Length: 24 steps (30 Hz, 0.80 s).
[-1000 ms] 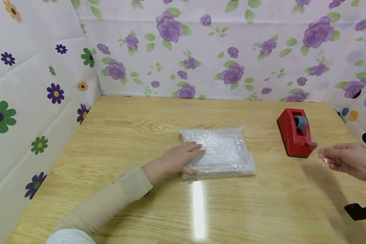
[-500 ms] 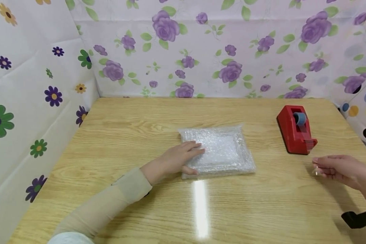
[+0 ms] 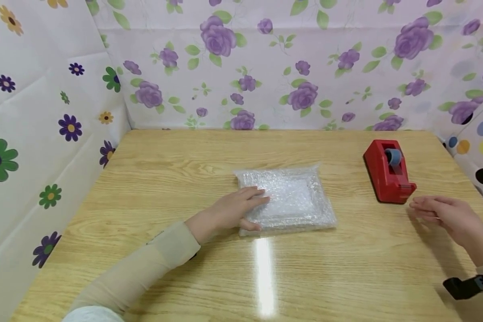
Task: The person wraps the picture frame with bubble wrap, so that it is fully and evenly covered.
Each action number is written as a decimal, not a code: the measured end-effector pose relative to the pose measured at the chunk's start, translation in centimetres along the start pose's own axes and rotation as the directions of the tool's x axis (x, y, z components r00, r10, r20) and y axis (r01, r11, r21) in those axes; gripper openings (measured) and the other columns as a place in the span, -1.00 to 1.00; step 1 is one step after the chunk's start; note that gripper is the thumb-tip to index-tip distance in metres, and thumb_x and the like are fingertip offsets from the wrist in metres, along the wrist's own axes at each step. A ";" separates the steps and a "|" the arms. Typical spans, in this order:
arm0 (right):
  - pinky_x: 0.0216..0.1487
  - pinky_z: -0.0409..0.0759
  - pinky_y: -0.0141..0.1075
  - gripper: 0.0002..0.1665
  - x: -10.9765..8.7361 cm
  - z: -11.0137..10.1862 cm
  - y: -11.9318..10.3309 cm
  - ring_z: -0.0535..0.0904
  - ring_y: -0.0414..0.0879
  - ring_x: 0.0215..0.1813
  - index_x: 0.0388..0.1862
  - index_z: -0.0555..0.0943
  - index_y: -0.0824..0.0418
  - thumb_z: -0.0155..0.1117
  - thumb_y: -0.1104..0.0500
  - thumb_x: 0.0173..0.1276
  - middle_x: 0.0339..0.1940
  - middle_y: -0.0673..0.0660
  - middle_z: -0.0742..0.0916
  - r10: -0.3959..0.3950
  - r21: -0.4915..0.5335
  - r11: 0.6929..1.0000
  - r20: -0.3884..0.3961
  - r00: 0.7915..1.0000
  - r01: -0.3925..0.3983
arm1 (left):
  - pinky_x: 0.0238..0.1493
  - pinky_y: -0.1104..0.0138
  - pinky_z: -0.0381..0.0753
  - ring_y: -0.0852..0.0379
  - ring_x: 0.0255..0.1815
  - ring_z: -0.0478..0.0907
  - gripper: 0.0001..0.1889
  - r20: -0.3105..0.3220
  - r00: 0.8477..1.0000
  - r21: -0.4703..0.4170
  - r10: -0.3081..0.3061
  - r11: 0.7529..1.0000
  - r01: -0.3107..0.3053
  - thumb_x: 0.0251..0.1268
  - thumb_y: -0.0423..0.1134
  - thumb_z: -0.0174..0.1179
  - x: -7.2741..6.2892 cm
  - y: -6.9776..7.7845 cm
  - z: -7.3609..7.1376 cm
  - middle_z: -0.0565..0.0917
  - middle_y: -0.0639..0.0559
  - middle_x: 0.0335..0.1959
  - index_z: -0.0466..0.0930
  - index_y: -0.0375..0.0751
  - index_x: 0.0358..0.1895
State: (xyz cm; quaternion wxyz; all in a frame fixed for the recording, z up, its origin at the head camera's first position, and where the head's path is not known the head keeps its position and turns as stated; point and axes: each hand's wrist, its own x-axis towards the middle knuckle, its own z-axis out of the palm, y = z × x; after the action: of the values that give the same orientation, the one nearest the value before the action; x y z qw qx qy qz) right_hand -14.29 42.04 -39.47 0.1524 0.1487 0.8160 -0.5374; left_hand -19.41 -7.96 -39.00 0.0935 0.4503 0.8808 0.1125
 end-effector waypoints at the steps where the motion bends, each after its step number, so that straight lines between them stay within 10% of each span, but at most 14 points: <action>1: -0.29 0.64 -0.54 -0.64 -0.1 0.3 -0.1 0.61 -0.49 -0.33 -0.04 0.61 0.14 -0.13 0.05 0.53 -0.35 -0.38 0.66 -0.015 0.059 0.998 -0.030 0.999 0.016 | 0.46 0.05 0.16 -0.14 0.49 0.07 -0.17 0.000 1.000 0.003 -0.001 1.000 0.001 0.12 0.16 0.24 0.0 0.0 0.0 0.21 -0.14 0.46 0.23 -0.14 0.42; 6: -0.34 0.63 -0.55 -0.79 -0.1 1.7 -1.1 0.65 -0.43 -0.33 -0.42 0.65 -0.21 0.15 0.04 0.41 -0.39 -0.30 0.72 -0.041 0.351 0.935 -0.052 0.998 0.057 | 0.46 0.05 0.17 -0.14 0.49 0.08 -0.18 -0.001 1.000 0.002 -0.005 1.000 0.005 0.12 0.16 0.23 -0.1 -0.2 0.2 0.22 -0.15 0.45 0.23 -0.14 0.42; 16: -0.41 0.61 -0.56 -0.86 0.0 2.6 -2.2 0.52 -0.37 -0.40 -0.55 0.67 -0.21 0.38 -0.08 0.19 -0.50 -0.31 0.64 0.075 0.299 0.954 -0.147 0.986 -0.028 | 0.46 0.05 0.16 -0.14 0.49 0.07 -0.17 -0.007 1.000 -0.005 0.000 1.000 0.000 0.12 0.16 0.23 0.0 -0.2 0.1 0.21 -0.14 0.46 0.22 -0.13 0.43; 24: -0.34 0.65 -0.47 -0.93 0.6 2.7 -2.0 0.49 -0.26 -0.36 -0.50 0.74 -0.09 0.48 0.00 0.08 -0.47 -0.22 0.61 0.126 0.454 0.889 -0.101 0.987 -0.066 | 0.48 0.06 0.13 -0.13 0.50 0.04 -0.17 0.009 1.000 -0.012 -0.016 1.000 0.016 0.13 0.16 0.22 0.1 -0.2 0.1 0.19 -0.14 0.47 0.20 -0.12 0.44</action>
State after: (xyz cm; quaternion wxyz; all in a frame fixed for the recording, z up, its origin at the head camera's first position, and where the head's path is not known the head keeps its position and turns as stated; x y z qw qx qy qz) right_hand -15.43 38.79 -39.04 0.0879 0.2541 0.6697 -0.6922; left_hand -19.66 -7.97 -39.13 0.1009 0.4432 0.8833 0.1151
